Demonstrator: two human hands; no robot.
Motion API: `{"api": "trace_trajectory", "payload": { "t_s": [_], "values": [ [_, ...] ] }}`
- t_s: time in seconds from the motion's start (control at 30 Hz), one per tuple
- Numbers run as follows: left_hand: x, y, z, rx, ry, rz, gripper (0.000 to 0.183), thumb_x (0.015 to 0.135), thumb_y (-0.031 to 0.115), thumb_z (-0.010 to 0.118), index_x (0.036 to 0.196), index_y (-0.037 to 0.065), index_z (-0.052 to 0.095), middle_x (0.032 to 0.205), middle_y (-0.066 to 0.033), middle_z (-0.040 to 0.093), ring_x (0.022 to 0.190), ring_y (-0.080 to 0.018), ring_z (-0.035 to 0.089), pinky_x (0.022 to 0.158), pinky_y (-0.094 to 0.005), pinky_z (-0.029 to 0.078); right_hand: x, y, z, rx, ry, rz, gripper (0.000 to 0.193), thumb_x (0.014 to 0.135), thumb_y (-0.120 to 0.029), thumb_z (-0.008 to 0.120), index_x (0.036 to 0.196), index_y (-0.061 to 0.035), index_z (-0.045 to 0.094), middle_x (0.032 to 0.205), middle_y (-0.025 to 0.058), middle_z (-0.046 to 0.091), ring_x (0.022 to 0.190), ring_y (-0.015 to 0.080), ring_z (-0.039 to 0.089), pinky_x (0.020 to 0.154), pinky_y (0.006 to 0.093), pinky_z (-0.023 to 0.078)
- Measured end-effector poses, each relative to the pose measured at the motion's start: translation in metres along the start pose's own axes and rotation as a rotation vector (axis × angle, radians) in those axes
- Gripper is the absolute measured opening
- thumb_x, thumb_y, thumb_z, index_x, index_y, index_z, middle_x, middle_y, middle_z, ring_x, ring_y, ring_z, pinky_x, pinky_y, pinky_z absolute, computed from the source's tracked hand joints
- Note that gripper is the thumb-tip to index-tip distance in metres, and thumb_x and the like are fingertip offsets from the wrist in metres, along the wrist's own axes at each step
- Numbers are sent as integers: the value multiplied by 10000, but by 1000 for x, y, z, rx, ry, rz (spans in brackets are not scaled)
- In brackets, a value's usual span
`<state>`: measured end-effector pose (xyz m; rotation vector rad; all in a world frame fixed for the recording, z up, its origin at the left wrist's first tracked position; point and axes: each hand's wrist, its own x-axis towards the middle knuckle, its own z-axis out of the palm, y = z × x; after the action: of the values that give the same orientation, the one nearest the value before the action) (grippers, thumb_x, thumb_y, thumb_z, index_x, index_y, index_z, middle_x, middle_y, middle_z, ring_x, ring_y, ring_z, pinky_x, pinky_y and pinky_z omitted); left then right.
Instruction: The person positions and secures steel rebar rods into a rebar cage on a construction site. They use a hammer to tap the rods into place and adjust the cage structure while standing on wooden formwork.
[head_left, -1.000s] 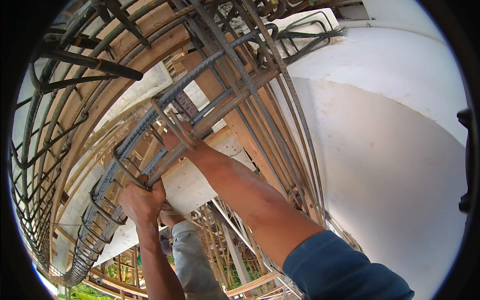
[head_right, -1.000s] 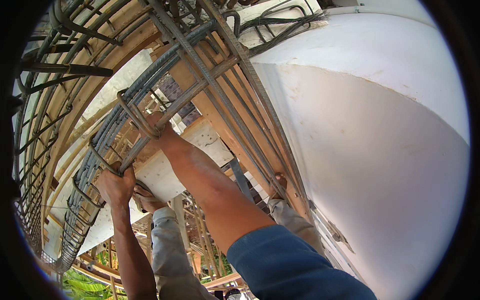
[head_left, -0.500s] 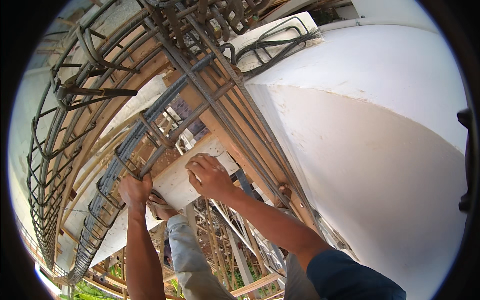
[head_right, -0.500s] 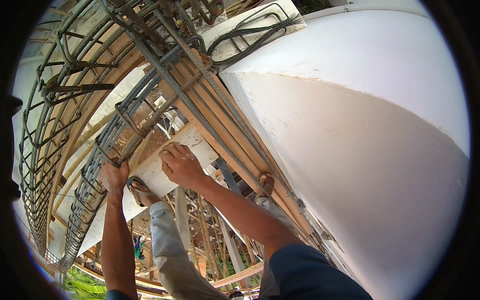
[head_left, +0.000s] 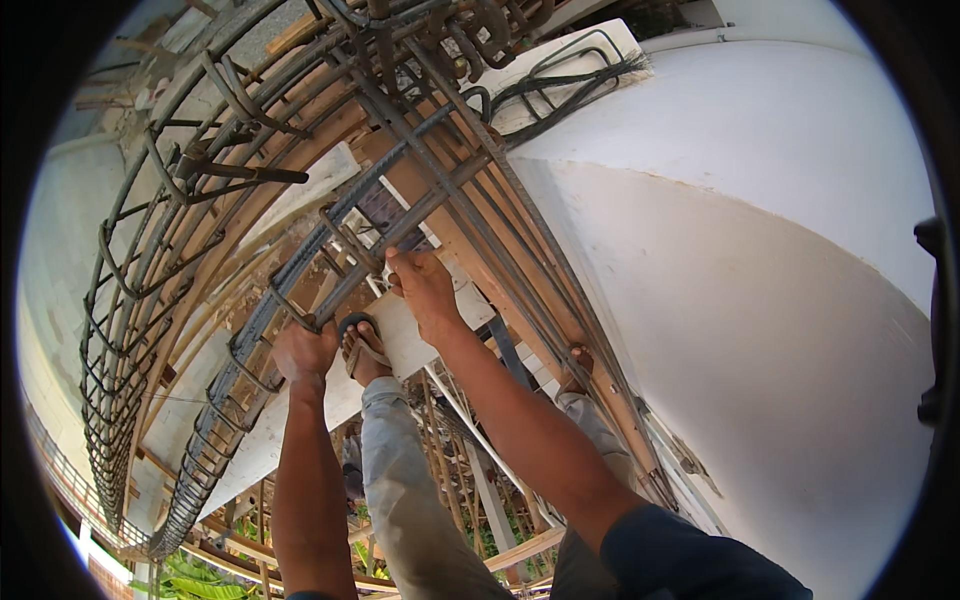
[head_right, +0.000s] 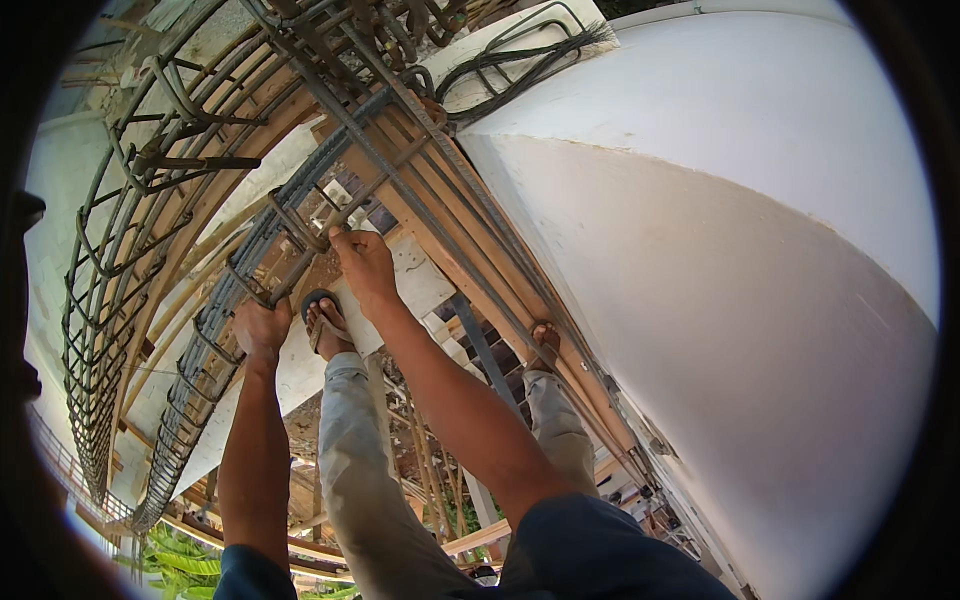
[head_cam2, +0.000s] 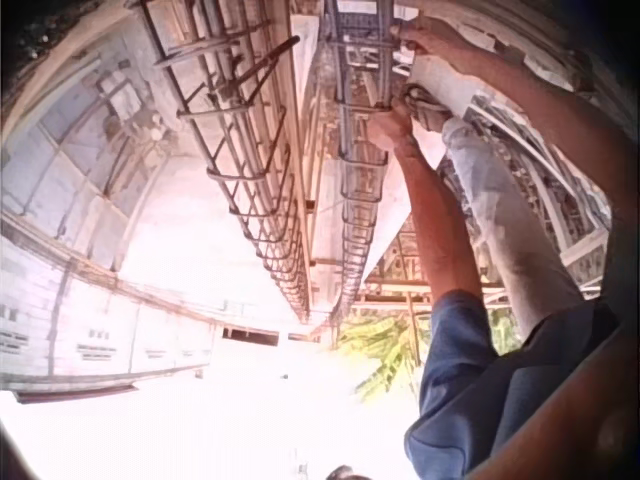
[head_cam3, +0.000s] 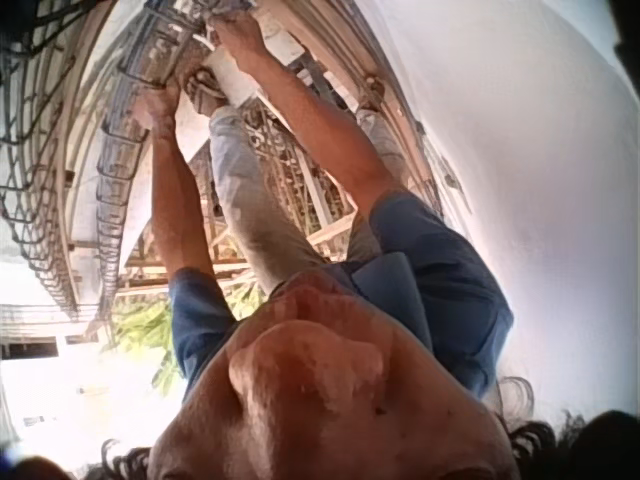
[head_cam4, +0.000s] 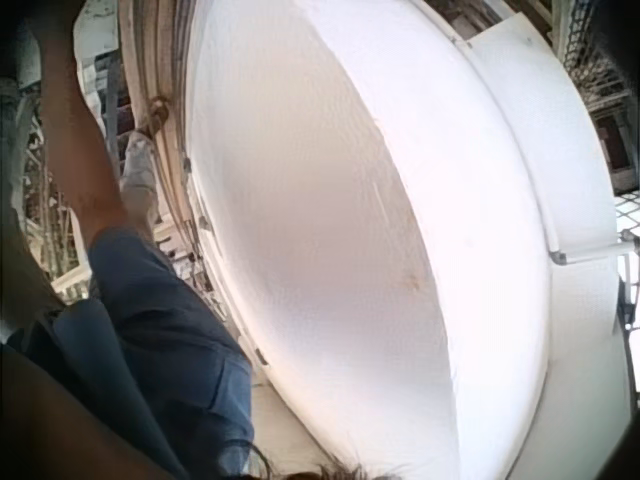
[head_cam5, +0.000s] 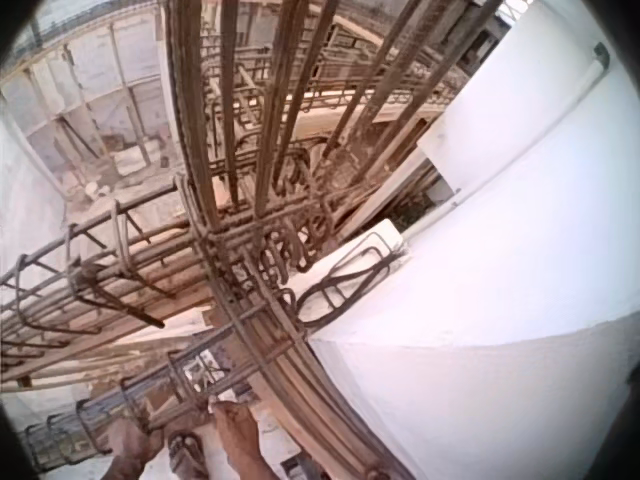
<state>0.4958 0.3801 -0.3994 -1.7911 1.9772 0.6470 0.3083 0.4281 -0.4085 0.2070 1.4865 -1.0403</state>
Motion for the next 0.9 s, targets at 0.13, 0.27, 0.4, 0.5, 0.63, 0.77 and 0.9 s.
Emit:
{"api": "trace_trajectory", "payload": {
  "t_s": [0.13, 0.27, 0.4, 0.5, 0.63, 0.77, 0.9],
  "values": [
    [4, -1, -3, 10, -71, -30, 307, 742, 363, 611, 797, 83, 725, 782, -198, 679, 755, -380, 666, 707, -465, 533, 11, -8, 35, 202, 153, -37, 354, 844, -407, 686, 958, -86, 589, 835, 0, 533, 796, 98, 509, 719, 277, 435],
    [5, 0, -5, 24, -117, -46, 346, 751, 379, 591, 820, 69, 727, 808, -220, 677, 773, -392, 666, 728, -469, 533, 23, -23, 45, 264, 324, -228, 336, 826, -408, 689, 880, -100, 566, 777, -4, 514, 695, 106, 483, 632, 284, 403],
    [4, 1, -5, 15, -110, 11, 409, 777, 420, 582, 817, 36, 719, 809, -237, 673, 777, -409, 662, 734, -483, 528, 51, -30, 52, 591, 349, -72, 320, 829, -374, 678, 825, -86, 539, 686, 7, 487, 536, 121, 451, 487, 313, 371],
    [4, 1, -2, 29, -29, 25, 456, 803, 451, 568, 803, 18, 712, 806, -247, 668, 784, -421, 659, 738, -496, 524, 66, -31, 61, 493, 601, -140, 269, 838, -326, 647, 820, -80, 539, 585, 14, 438, 459, 128, 416, 423, 332, 335],
    [6, -1, 0, 44, -41, 58, 490, 823, 475, 553, 811, 12, 713, 800, -262, 662, 798, -435, 652, 740, -503, 520, 66, -33, 65, 410, 671, -129, 226, 846, -279, 595, 777, -82, 509, 544, 12, 402, 417, 131, 367, 396, 336, 288],
    [9, -3, 0, 54, -124, 26, 497, 829, 479, 550, 847, 12, 719, 804, -264, 661, 802, -440, 648, 742, -506, 515, 59, -40, 52, 584, 442, 73, 323, 865, -338, 585, 680, -112, 446, 534, -19, 353, 421, 125, 329, 429, 328, 272],
    [8, -5, 2, 13, -98, 39, 484, 827, 467, 561, 862, 11, 720, 811, -263, 661, 805, -444, 645, 747, -508, 509, 57, -38, 32, 688, 14, 110, 433, 891, -460, 580, 625, -172, 396, 519, -41, 322, 422, 117, 291, 474, 311, 271]
  ]
}}
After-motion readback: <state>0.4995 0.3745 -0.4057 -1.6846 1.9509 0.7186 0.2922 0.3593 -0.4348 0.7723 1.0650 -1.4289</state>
